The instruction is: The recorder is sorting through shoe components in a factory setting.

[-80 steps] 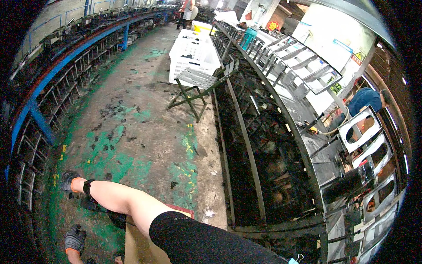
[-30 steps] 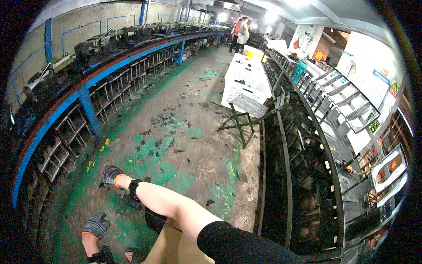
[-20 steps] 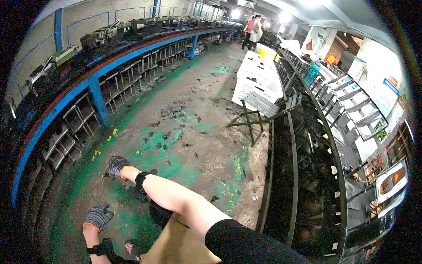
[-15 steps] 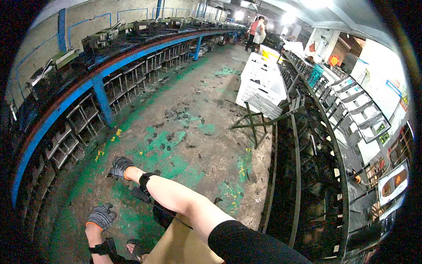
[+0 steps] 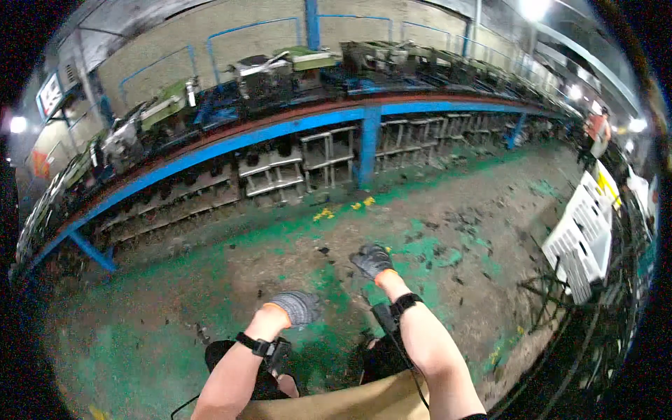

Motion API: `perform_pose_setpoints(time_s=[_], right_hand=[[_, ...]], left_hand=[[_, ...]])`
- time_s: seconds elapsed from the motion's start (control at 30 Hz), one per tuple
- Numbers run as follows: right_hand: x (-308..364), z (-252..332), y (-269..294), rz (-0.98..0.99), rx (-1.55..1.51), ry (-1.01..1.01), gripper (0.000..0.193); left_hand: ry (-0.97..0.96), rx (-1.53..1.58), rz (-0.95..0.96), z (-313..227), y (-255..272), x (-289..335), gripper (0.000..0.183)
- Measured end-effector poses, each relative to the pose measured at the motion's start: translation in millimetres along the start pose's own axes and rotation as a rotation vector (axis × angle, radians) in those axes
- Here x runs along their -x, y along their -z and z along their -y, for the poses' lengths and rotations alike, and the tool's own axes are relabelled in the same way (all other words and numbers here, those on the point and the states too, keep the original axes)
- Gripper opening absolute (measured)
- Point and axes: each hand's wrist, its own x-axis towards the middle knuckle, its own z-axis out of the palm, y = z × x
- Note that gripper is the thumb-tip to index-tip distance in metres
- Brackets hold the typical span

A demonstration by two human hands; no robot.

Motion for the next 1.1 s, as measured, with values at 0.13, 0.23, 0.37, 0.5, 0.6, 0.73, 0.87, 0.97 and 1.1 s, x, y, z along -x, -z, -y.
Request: perform_pose_setpoints(time_s=[0.13, 0.23, 0.37, 0.5, 0.6, 0.73, 0.87, 0.97, 1.1], right_hand=[[-23, -41, -45, -0.28, 0.195, 0.313, 0.032], [-26, -36, -37, -0.08, 0.059, 0.059, 0.028], [-29, 0, -22, -0.012, -0.045, 0.049, 0.035], [-40, -25, -22, 0.048, 0.027, 0.058, 0.048], [-34, -27, -29, 0.036, -0.084, -0.034, 0.048], [-20, 1, -24, 0.072, -0.285, -0.216, 0.047], [-25, -7, -23, 0.066, -0.076, -0.066, 0.048], [-26, -11, -26, 0.064, -0.076, -0.055, 0.046], [-26, -5, -22, 0.079, -0.064, -0.054, 0.046]], left_hand=[[0.09, 0.022, 0.041, -13, 19, 12, 0.041], [0.068, 0.001, 0.013, -15, 33, 12, 0.036], [0.088, 0.006, 0.02, -2, 32, 16, 0.038], [0.08, -0.025, 0.075, -1, 29, 0, 0.045], [0.087, -0.029, 0.039, -7, 30, 4, 0.047], [0.114, -0.033, 0.088, -11, 32, 10, 0.048], [0.119, -0.031, 0.093, -11, 27, 7, 0.047], [0.115, -0.034, 0.081, -9, 22, 2, 0.046], [0.113, -0.009, 0.114, -7, 27, 4, 0.045]])
